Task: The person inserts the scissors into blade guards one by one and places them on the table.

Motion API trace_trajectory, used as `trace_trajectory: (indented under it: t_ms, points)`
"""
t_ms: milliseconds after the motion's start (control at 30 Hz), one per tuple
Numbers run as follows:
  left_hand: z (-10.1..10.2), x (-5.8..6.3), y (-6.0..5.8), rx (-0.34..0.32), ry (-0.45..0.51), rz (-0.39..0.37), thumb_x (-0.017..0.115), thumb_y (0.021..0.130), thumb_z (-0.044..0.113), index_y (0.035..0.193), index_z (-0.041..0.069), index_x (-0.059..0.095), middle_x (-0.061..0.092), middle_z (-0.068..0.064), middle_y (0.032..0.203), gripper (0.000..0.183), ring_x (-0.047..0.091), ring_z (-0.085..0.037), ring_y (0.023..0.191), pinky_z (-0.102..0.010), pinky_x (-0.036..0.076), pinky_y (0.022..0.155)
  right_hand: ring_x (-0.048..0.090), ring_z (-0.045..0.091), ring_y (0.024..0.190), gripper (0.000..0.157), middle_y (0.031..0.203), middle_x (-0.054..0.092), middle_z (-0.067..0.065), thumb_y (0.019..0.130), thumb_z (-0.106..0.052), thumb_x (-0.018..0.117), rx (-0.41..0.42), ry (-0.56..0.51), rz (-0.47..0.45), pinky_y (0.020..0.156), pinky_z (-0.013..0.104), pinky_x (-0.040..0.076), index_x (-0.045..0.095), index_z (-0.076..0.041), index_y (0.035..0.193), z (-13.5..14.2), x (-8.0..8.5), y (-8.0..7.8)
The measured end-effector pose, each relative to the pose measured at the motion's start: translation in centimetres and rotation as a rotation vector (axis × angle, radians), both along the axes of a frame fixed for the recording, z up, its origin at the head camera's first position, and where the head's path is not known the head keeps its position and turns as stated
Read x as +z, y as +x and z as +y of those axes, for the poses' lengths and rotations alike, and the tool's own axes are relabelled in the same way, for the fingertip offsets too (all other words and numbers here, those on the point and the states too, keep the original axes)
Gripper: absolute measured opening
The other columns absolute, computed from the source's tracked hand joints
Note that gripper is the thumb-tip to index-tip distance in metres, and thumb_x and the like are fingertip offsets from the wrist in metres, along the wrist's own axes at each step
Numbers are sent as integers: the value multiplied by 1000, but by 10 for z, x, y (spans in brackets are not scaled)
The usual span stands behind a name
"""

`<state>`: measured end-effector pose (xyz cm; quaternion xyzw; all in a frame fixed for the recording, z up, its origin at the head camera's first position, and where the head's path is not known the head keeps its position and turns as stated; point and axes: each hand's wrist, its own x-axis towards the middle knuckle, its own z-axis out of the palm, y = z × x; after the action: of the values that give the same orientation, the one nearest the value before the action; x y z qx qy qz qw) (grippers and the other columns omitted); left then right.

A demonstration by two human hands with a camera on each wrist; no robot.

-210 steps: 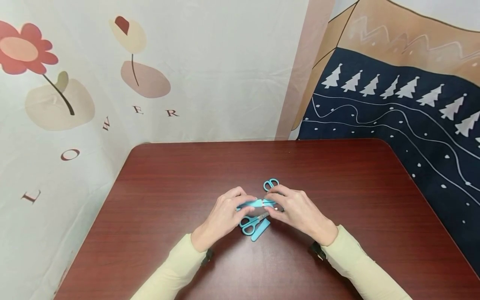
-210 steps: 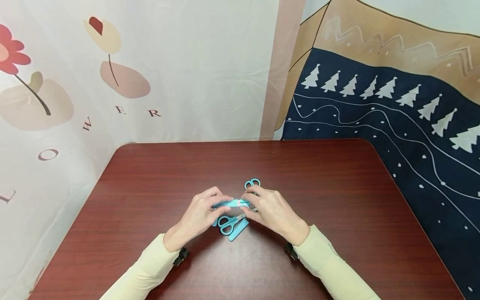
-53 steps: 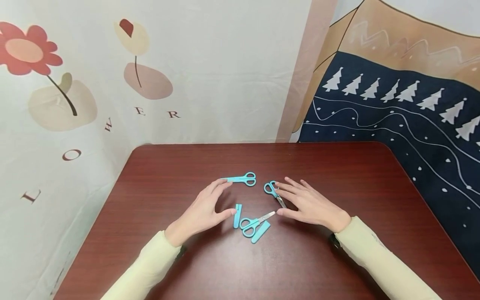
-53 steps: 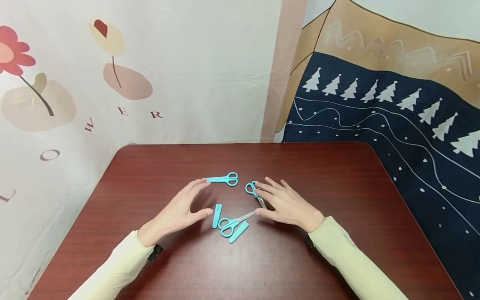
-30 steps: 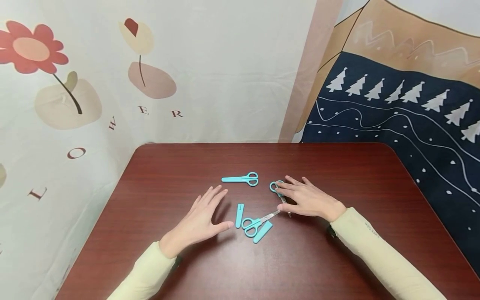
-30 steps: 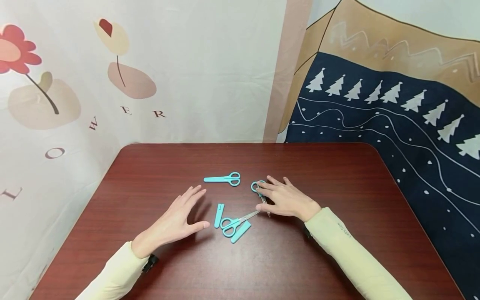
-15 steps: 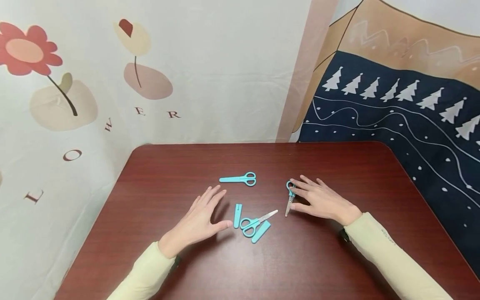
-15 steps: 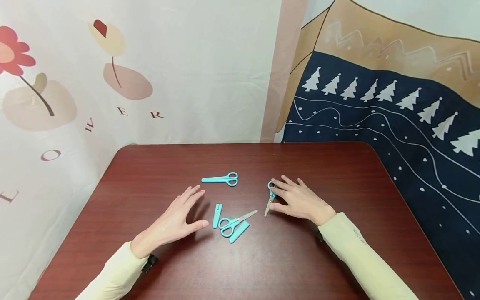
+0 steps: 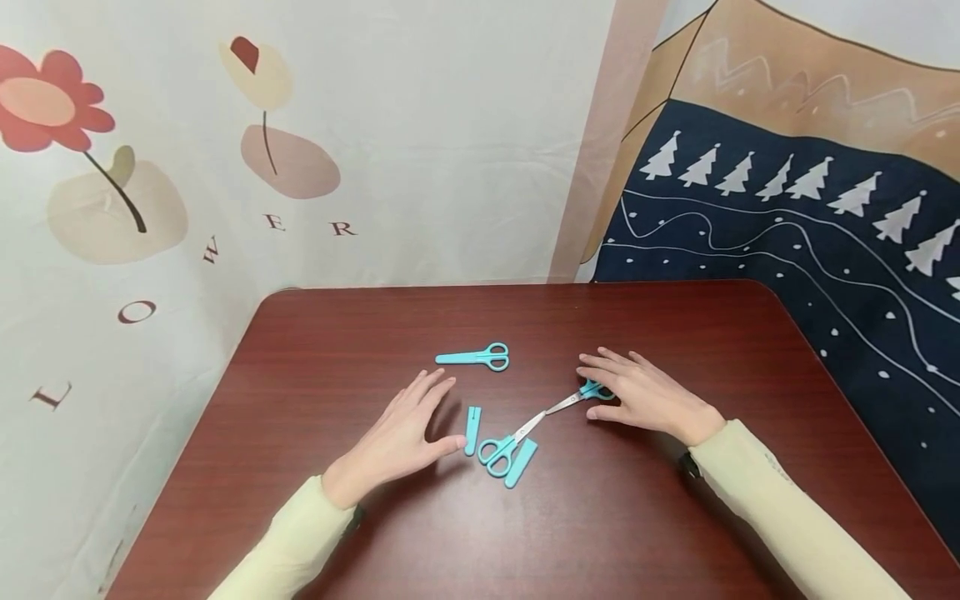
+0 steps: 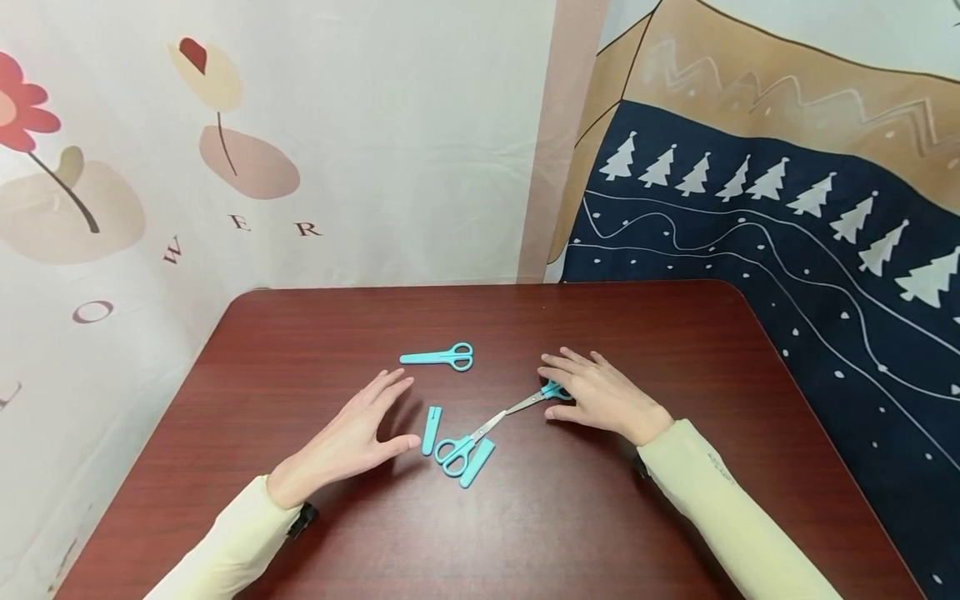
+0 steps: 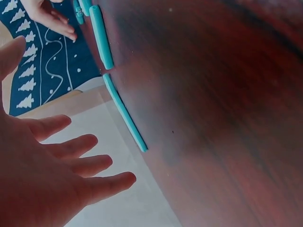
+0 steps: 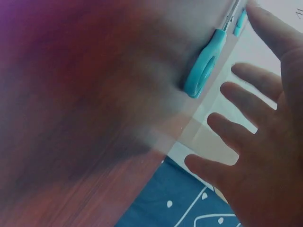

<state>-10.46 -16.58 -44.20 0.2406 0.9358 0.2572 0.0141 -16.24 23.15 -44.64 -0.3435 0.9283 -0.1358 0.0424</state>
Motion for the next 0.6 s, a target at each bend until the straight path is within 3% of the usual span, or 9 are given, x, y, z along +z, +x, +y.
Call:
trace_trajectory:
  t_ms: [133, 367, 600]
  points:
    - [4, 1, -5, -23, -26, 2, 74, 91, 52, 155, 3, 44, 38, -20, 161, 86, 28, -48, 151, -63, 28, 117, 44, 42, 143, 58, 150, 55, 13, 91, -37, 81, 62, -4, -17, 110, 66, 38, 65, -10, 140, -6, 0, -8]
    - [12, 0, -11, -62, -75, -15, 74, 92, 52, 154, 2, 45, 40, -18, 160, 85, 34, -42, 149, -57, 33, 117, 60, 26, 116, 32, 126, 65, 6, 89, -21, 84, 96, -44, -36, 97, 41, 54, 77, -11, 118, -9, -2, -14]
    - [19, -3, -14, -74, -50, -60, 76, 92, 45, 151, 0, 48, 49, -15, 150, 80, 48, -34, 138, -48, 42, 112, 59, 16, 95, 16, 106, 63, -2, 86, -12, 85, 106, -73, -5, 82, 30, 56, 77, -13, 100, -8, -1, -15]
